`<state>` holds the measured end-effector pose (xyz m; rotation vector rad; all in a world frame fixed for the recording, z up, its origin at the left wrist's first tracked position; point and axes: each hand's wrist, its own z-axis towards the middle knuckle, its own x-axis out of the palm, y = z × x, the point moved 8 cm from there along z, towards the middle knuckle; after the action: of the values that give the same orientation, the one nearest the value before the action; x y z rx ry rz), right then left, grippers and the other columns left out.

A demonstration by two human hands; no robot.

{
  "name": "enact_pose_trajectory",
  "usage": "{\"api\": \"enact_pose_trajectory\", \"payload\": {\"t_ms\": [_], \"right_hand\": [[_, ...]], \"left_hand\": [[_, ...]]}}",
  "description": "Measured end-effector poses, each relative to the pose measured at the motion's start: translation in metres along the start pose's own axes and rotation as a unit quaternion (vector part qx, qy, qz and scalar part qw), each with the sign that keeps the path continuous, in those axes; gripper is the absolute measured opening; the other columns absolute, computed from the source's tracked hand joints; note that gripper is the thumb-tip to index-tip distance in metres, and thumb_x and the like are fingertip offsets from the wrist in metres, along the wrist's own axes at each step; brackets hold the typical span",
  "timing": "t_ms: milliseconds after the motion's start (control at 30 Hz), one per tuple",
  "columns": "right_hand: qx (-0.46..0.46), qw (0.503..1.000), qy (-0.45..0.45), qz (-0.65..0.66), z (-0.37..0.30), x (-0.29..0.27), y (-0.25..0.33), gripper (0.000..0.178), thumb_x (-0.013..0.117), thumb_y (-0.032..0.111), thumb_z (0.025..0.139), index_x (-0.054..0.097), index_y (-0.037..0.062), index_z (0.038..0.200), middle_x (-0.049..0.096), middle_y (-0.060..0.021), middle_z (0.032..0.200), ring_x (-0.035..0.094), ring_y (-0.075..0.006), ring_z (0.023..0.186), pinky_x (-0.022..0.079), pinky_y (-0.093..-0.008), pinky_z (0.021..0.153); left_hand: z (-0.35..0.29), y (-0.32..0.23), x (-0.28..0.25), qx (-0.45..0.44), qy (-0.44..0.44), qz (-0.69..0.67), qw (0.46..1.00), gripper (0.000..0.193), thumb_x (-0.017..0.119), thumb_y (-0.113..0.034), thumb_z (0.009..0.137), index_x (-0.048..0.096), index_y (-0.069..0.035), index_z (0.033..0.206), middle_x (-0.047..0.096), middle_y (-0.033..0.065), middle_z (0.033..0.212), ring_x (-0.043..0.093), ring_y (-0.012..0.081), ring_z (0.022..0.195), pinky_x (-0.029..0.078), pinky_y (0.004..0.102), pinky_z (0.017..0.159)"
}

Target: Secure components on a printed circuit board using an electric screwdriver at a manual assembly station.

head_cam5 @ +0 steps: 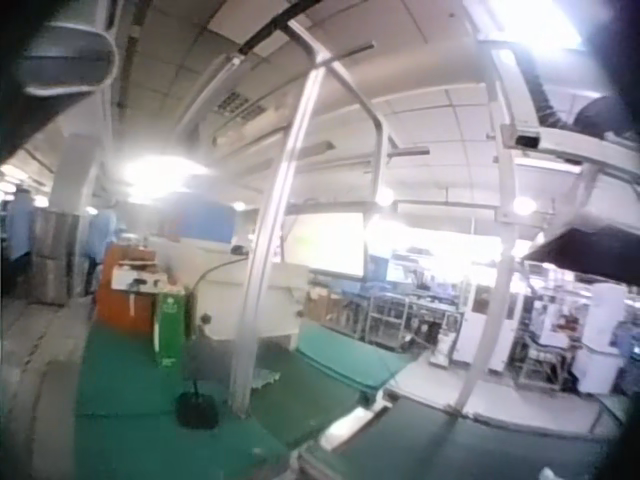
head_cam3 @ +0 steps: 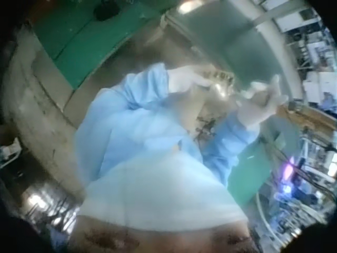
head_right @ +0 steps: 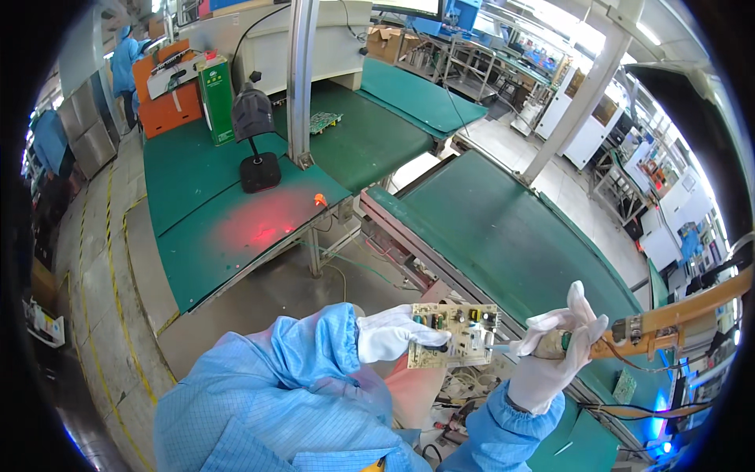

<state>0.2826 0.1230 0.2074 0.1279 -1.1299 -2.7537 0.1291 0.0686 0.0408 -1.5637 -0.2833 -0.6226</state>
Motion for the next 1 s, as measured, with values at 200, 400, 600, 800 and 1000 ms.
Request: {"api": "enact_pose_trajectory", "payload": {"t_ms": [200,400,600,800,1000], "right_hand": [[-0.001,0.998,-0.004,0.066,-0.002,-0.007,-0.009,0.051,0.028,0.034,0.104,0.052,-0.0053,0.126,0.05,-0.0053,0.069,0.042,-0.0095,0.042,0.034,-0.0184,0.036],[0.02,0.997,-0.043,0.061,-0.008,-0.017,-0.003,0.052,0.03,0.036,0.104,0.054,-0.0049,0.125,0.05,-0.0055,0.067,0.041,-0.0091,0.041,0.032,-0.0191,0.031],[0.036,0.997,-0.021,0.072,0.001,-0.001,-0.006,0.05,0.027,0.03,0.104,0.057,-0.0066,0.12,0.06,-0.0094,0.068,0.045,-0.0104,0.042,0.044,-0.0205,0.05],[0.076,0.993,-0.028,0.089,0.002,0.004,-0.012,0.054,0.03,0.038,0.102,0.055,-0.0062,0.122,0.062,-0.0092,0.071,0.047,-0.0113,0.045,0.04,-0.022,0.042],[0.025,0.999,-0.035,0.001,0.003,0.001,-0.004,0.056,0.024,0.035,0.102,0.058,-0.0056,0.12,0.057,-0.0062,0.068,0.044,-0.0103,0.048,0.038,-0.0228,0.044]], "left_hand": [[0.0,0.001,0.012,0.011,0.006,0.039,0.999,0.047,0.064,-0.022,0.092,0.052,0.002,0.13,0.063,0.0077,0.119,0.057,0.0117,0.108,0.043,0.0279,0.097],[0.001,0.01,0.014,-0.03,0.005,-0.035,0.999,0.048,0.063,-0.016,0.091,0.049,0.002,0.133,0.062,0.0092,0.123,0.057,0.0152,0.112,0.042,0.0293,0.099],[0.0,0.007,0.029,-0.041,0.006,-0.189,0.981,0.048,0.06,-0.005,0.091,0.046,0.001,0.136,0.059,0.0112,0.128,0.057,0.0205,0.117,0.042,0.0327,0.102],[-0.014,-0.003,0.027,-0.051,-0.045,-0.046,0.997,0.041,0.067,-0.012,0.089,0.054,0.0,0.126,0.064,0.005,0.113,0.06,0.0123,0.102,0.048,0.0274,0.09],[-0.015,0.006,0.033,-0.064,-0.002,0.078,0.995,0.042,0.062,-0.026,0.094,0.055,-0.002,0.126,0.061,0.008,0.118,0.059,0.0154,0.105,0.046,0.0293,0.093]]}}
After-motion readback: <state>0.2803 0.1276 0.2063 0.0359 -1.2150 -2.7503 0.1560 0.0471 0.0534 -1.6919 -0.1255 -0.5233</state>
